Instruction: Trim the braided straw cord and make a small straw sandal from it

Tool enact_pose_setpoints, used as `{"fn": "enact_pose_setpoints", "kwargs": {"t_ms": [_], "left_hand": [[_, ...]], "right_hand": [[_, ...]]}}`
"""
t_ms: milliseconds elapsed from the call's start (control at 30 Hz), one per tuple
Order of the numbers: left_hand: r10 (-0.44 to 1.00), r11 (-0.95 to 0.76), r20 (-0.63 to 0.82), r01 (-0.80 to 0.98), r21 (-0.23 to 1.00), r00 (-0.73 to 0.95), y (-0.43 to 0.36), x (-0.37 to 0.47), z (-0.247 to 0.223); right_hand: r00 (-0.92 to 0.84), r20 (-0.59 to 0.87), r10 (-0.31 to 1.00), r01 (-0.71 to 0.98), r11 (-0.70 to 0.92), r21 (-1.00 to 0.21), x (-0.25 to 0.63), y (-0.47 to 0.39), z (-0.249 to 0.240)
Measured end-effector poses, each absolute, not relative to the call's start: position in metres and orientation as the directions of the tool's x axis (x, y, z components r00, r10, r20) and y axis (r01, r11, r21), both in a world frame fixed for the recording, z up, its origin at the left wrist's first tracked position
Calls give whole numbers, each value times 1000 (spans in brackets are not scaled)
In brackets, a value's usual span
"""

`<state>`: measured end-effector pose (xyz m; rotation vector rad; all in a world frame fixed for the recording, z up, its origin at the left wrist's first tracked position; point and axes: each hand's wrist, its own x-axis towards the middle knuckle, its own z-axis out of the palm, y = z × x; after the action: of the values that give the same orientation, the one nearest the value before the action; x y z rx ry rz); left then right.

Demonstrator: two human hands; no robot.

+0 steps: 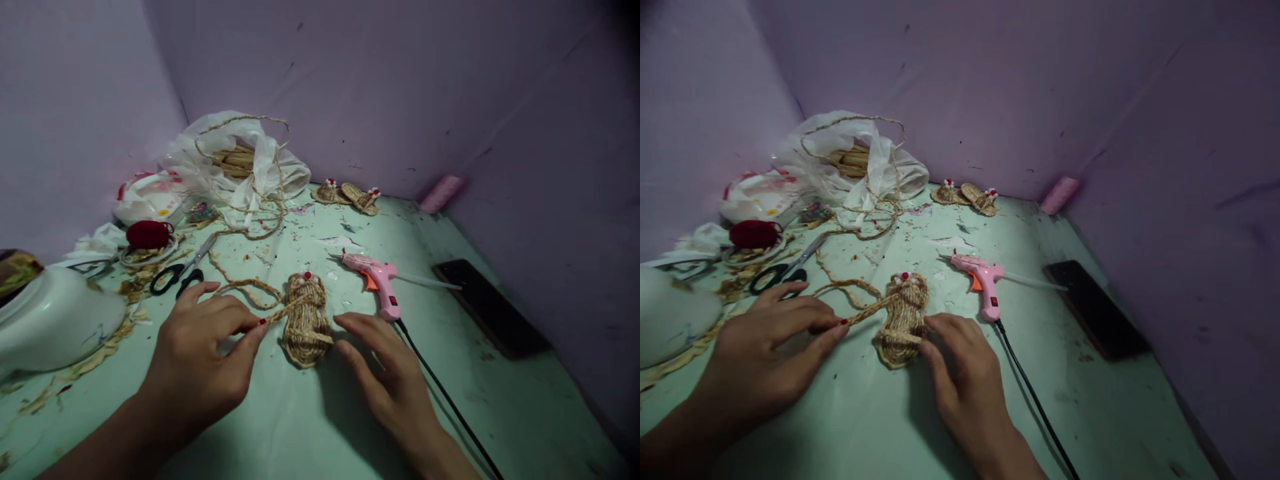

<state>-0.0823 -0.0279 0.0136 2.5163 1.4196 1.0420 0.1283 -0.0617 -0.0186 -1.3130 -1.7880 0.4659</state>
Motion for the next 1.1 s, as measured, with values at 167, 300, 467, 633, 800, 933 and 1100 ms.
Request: {"fn": "enact_pose_setpoints", "kwargs": {"t_ms": [167, 300, 467, 633, 800, 933, 1100], "left_hand": [[893, -414, 367, 792, 448, 260, -23, -78, 9], [953, -276, 256, 825, 493, 165, -22, -73, 9], [973, -219, 182, 813, 539, 141, -20, -67, 16], [958, -286, 191, 784, 551, 215, -20, -62, 16], [923, -381, 231, 821, 426, 309, -22, -55, 10], [891, -440, 266, 845, 303, 368, -25, -48, 8], [877, -463, 282, 841, 278, 390, -26, -38, 6]], "right_hand": [[-184, 367, 912, 501, 409, -763, 121, -62, -29], [-225, 445, 867, 418, 498, -760, 119, -65, -29], [-363, 556, 748, 384, 664, -642, 120, -66, -30], [-408, 549, 730, 489, 682, -543, 116, -68, -34], [-434, 539, 722, 494, 691, -528, 118, -66, -33], [-420, 539, 730, 476, 683, -555, 119, -65, -32], [-437, 508, 742, 499, 670, -550, 116, -66, -34]]}}
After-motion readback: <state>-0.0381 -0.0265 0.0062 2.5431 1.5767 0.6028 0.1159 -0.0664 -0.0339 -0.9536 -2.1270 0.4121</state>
